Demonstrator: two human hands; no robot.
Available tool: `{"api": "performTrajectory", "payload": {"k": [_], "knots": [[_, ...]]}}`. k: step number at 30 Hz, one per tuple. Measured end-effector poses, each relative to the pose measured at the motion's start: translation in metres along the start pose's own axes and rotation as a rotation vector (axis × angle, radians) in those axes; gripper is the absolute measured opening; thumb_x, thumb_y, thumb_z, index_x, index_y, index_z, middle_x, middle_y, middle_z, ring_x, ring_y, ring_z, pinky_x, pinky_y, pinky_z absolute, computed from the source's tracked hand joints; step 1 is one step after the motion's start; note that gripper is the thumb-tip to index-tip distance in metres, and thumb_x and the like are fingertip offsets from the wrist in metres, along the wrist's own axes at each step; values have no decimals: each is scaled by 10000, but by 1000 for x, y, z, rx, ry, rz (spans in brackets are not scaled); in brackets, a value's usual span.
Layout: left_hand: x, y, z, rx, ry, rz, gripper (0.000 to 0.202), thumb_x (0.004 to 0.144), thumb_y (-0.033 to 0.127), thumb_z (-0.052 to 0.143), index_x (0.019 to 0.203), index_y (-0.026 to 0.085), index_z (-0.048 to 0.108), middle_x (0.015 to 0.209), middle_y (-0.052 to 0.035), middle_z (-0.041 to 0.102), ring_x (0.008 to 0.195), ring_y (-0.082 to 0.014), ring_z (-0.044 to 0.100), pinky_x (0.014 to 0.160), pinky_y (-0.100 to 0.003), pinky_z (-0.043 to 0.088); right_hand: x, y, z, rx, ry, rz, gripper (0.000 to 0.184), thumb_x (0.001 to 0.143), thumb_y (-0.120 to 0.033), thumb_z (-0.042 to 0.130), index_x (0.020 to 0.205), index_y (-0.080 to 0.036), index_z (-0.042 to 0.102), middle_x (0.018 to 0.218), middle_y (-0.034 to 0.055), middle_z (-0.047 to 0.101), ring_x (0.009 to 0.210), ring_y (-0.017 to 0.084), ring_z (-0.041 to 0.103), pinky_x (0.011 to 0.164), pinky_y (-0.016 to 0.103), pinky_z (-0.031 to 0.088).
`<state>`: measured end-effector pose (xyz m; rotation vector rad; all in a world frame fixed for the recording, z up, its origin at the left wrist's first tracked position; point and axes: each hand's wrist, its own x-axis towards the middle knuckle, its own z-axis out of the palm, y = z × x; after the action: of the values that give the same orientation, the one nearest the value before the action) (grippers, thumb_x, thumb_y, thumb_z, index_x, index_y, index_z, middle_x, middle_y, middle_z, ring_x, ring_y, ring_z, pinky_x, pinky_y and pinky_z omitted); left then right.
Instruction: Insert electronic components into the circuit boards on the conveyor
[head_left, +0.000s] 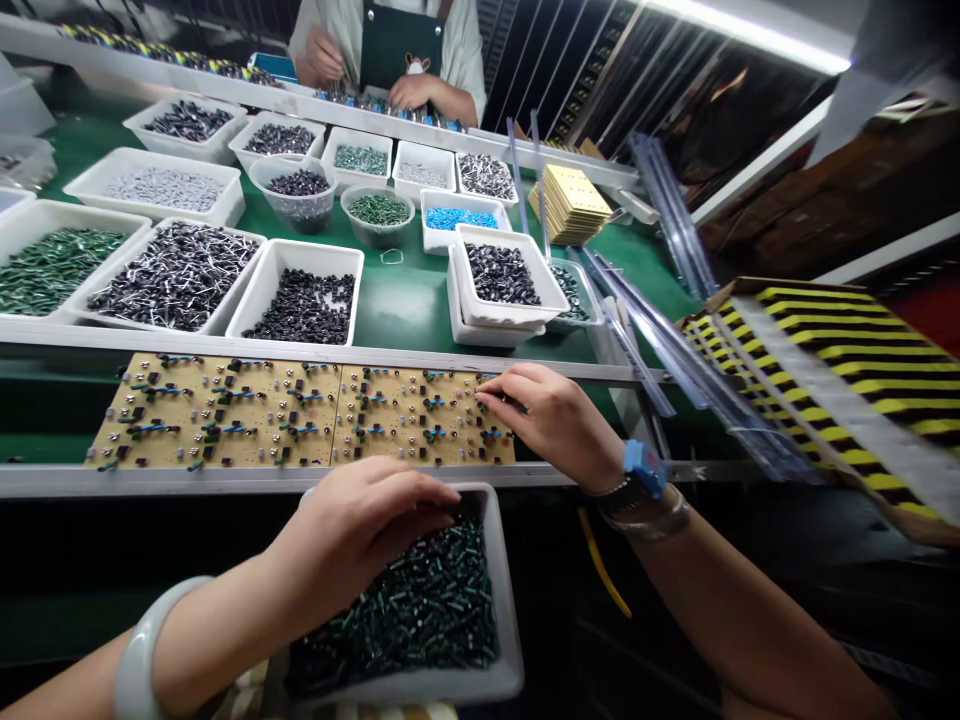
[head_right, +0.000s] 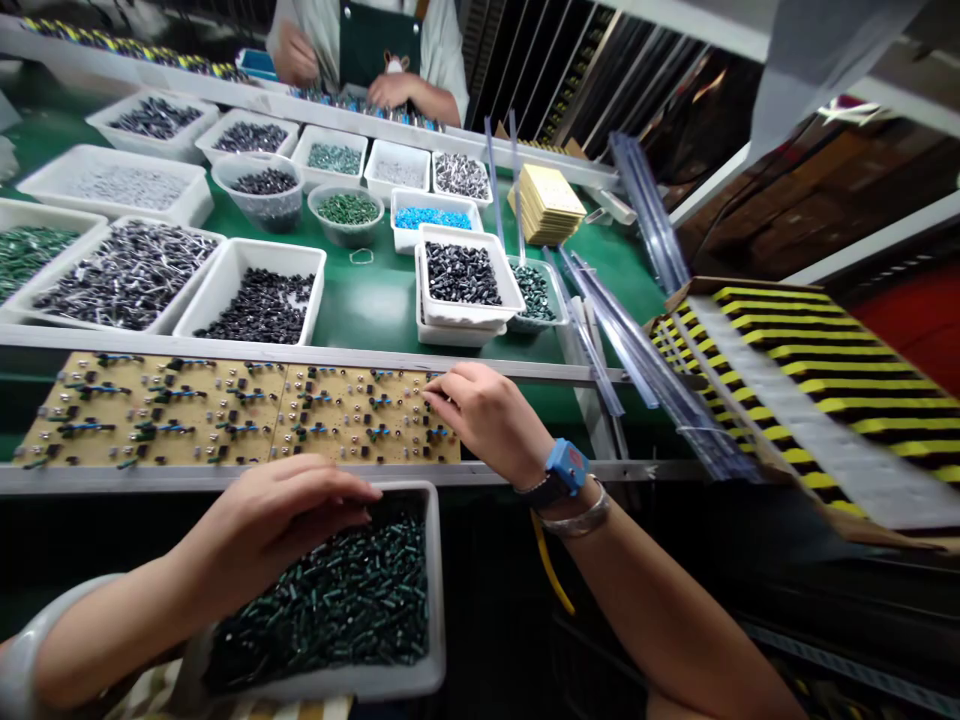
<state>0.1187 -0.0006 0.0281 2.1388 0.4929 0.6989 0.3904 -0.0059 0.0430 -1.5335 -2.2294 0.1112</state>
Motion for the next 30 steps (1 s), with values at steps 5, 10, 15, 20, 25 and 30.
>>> {"api": "performTrajectory", "payload": {"k": [5,10,15,20,25,30], "knots": [[14,-6,-15,102,94,56,143,986,136,648,1092,207,712,943,9,742,853,-151,607,819,-267,466,2,-1,2,-45,-10,-1,97,966,-189,658,910,-127,708,884,73,708,841,230,672,803,356,530],[25,-20,-27,120,193,-12,101,934,168,732,1005,236,754,881,27,753,824,-162,606,750,-268,469,5,-4,-3,-55,-14,-42,121,980,-194,642,948,-128,738,900,79,713,850,223,668,815,346,527],[28,-34,-32,117,218,-73,129,922,200,751,1028,273,761,907,29,764,842,-171,655,788,-297,472,-16,-45,9,-60,-8,-172,246,1027,-261,580,1172,-105,703,887,77,696,811,213,623,752,350,494],[36,-42,-31,113,203,-155,213,881,177,789,1066,272,744,948,22,773,887,-187,687,833,-324,463,-46,-100,48,33,-357,-450,203,1000,-350,619,915,-174,675,771,6,609,708,191,542,546,341,378],[51,-43,-34,412,191,-71,87,899,191,783,922,271,760,882,32,771,870,-203,648,874,-388,372,-49,-105,58,38,-394,-388,171,987,-265,629,837,-186,605,829,12,608,775,185,542,573,324,383],[62,-44,-33,651,127,-10,71,977,240,683,925,245,731,967,-5,768,932,-244,588,962,-461,305,-53,-100,57,79,-355,-407,240,1027,-347,586,868,-171,622,794,18,624,750,183,540,619,324,425]]}}
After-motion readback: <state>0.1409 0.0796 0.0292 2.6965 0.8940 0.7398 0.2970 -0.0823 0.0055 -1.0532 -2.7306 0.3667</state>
